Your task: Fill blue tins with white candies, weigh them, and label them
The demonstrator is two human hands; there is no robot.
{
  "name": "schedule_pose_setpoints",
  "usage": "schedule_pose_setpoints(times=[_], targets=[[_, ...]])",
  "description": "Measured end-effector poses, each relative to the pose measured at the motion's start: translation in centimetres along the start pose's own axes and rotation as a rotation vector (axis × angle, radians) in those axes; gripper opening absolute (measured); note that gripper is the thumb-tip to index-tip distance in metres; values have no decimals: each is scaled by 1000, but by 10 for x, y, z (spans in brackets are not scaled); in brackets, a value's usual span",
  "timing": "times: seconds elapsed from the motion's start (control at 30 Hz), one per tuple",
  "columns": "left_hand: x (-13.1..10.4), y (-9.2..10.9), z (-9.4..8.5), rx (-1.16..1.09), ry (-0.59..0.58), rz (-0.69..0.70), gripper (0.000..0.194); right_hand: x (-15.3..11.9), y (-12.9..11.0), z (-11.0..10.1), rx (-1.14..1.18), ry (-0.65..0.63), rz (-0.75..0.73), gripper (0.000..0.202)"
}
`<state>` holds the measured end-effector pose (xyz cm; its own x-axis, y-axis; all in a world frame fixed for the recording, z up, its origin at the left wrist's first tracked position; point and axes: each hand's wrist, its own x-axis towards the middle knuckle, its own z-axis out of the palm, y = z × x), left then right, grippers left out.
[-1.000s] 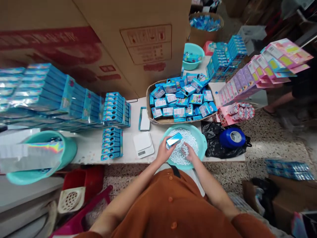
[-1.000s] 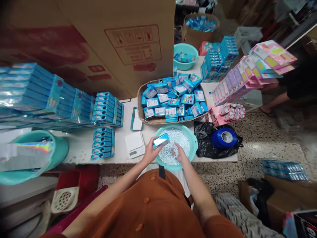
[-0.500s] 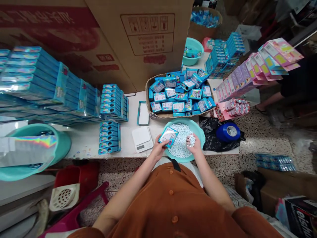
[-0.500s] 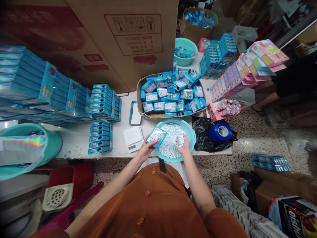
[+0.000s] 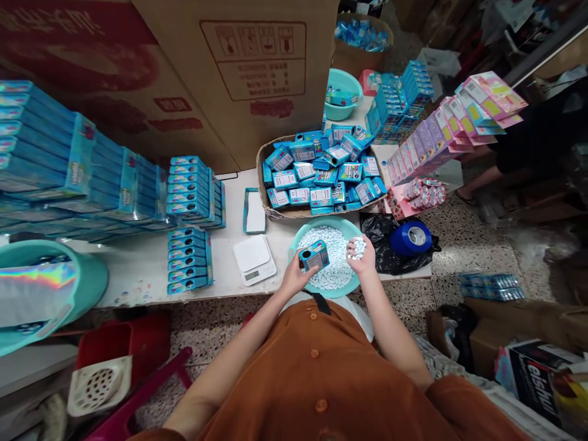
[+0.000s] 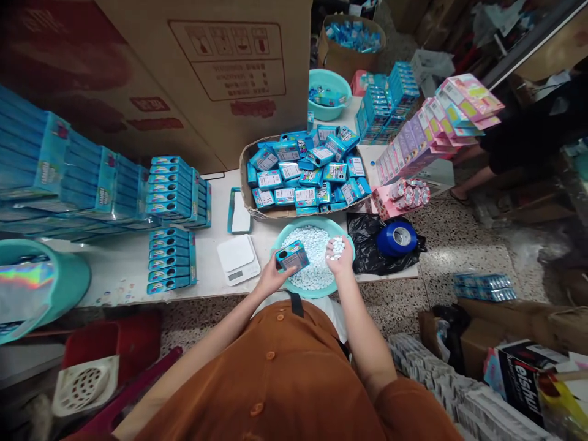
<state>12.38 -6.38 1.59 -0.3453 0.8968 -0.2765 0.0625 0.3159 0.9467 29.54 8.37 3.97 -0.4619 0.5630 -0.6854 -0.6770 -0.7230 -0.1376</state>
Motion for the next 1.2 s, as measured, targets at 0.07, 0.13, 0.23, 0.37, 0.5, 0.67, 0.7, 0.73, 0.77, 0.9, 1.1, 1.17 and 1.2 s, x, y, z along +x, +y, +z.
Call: schedule_pose_setpoints(times=[0.07,0.13,0.23,0.37,0.5,0.67,0.7,0.73,0.77,0.9,1.1,1.17,1.2], targets=[[0,1,1,207,-10,104,50,-5,-1,8,-16,-3,-23,17],[1,4,3,325,-44,187,44,-9,1,17,-51,-7,-48,16],[1,10,9,399,-151,265,40,-14,8,29,-122,-20,-87,15],[5,16,19,463,-178,301,44,-17,28,39,-247,7,-170,17],[11,17,23,499,-174,338,46,-16,48,40,-390,102,-317,24],[13,18,24,481,-202,309,46,-14,57,36,-459,120,-424,26],[13,19,24,471,-204,294,45,-14,57,36,-470,123,-434,26],[12,19,25,461,-206,278,44,-14,57,36,-483,130,-443,26],[12,19,26,453,-207,263,43,-14,57,36,-495,136,-452,26],[12,17,27,442,-211,277,44,-15,57,36,-538,149,-485,24],[14,15,30,426,-186,190,45,-16,59,38,-580,100,-461,25],[14,17,31,405,-189,191,46,-15,59,39,-567,117,-469,25],[13,17,32,392,-192,210,46,-15,59,39,-554,134,-473,26]])
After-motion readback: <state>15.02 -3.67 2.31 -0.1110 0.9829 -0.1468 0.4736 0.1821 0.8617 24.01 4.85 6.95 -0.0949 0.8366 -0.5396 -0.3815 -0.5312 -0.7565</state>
